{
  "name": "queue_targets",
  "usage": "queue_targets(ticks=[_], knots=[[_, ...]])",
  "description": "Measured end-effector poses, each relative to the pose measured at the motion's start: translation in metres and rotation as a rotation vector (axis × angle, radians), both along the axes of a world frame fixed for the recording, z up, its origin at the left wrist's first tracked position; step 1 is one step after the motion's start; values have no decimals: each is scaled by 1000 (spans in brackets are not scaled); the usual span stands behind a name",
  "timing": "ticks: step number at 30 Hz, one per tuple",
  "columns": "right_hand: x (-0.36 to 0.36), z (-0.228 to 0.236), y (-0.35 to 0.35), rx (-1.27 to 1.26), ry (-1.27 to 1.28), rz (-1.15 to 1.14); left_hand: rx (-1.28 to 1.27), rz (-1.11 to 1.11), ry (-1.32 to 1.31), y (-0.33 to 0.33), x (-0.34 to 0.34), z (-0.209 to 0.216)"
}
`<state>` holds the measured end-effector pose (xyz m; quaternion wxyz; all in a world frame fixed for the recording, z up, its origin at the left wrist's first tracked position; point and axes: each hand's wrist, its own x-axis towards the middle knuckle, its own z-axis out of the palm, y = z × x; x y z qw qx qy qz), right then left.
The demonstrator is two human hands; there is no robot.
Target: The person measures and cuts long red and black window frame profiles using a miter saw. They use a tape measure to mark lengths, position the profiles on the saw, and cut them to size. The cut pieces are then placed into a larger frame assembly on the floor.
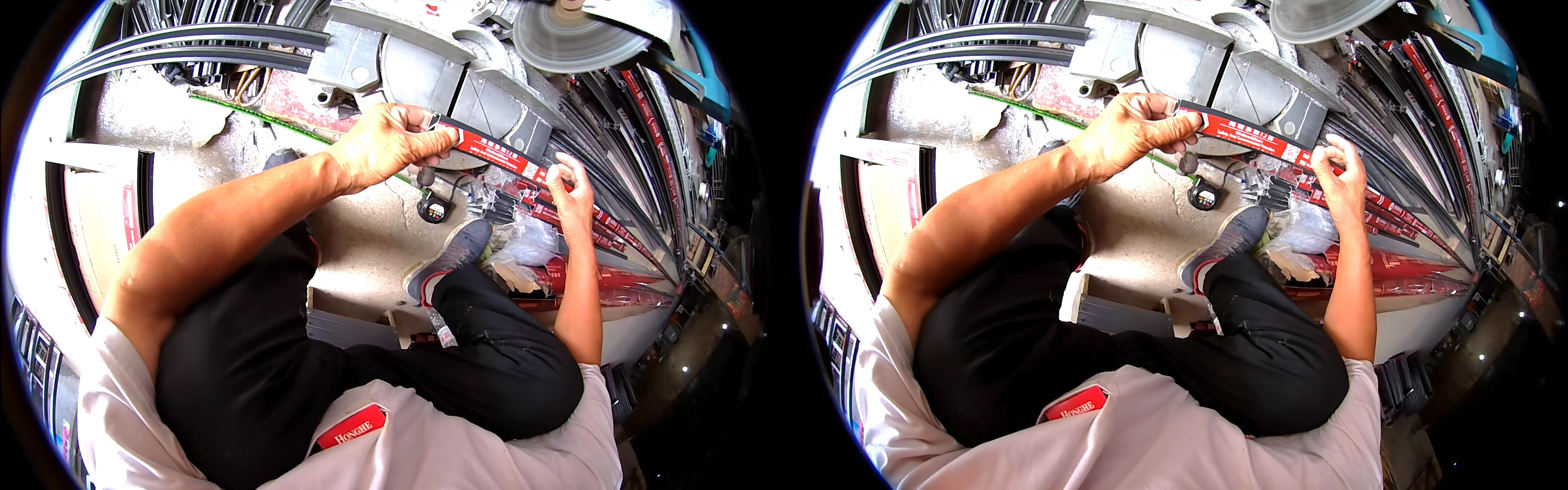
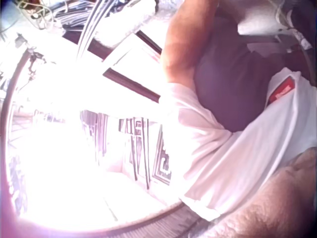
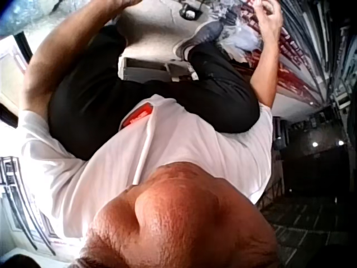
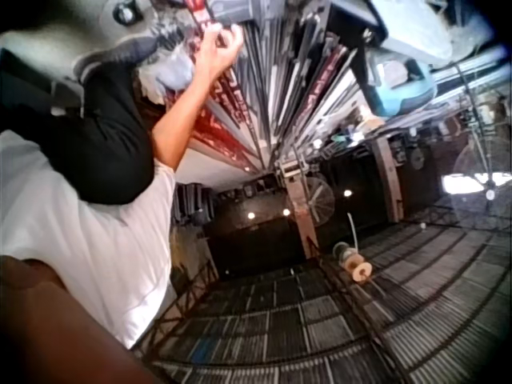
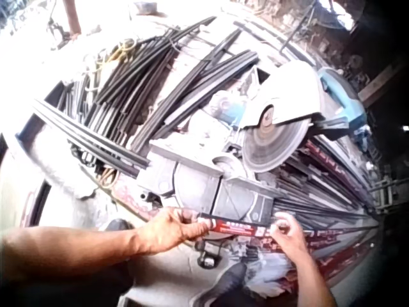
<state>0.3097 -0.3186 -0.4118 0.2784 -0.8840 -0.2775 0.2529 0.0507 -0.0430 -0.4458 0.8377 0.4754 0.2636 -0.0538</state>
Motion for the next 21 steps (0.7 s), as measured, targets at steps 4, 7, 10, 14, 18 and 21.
queue_targets(ticks=[4,7,10,14,18,21], knots=[[20,-17,-39,-22,-365,-153,-6,17,-10,-1,-1,7],[30,-20,-64,-160,-600,-458,-3,18,-10,0,-2,10],[42,-23,-89,-277,-641,-751,7,15,-7,0,-2,11],[55,-29,-115,124,-14,-1129,-13,26,-16,0,-2,13],[66,-47,-137,528,535,-1261,-53,28,-37,0,-3,11],[66,-55,-135,749,651,-1229,-29,5,-27,5,-7,11]])
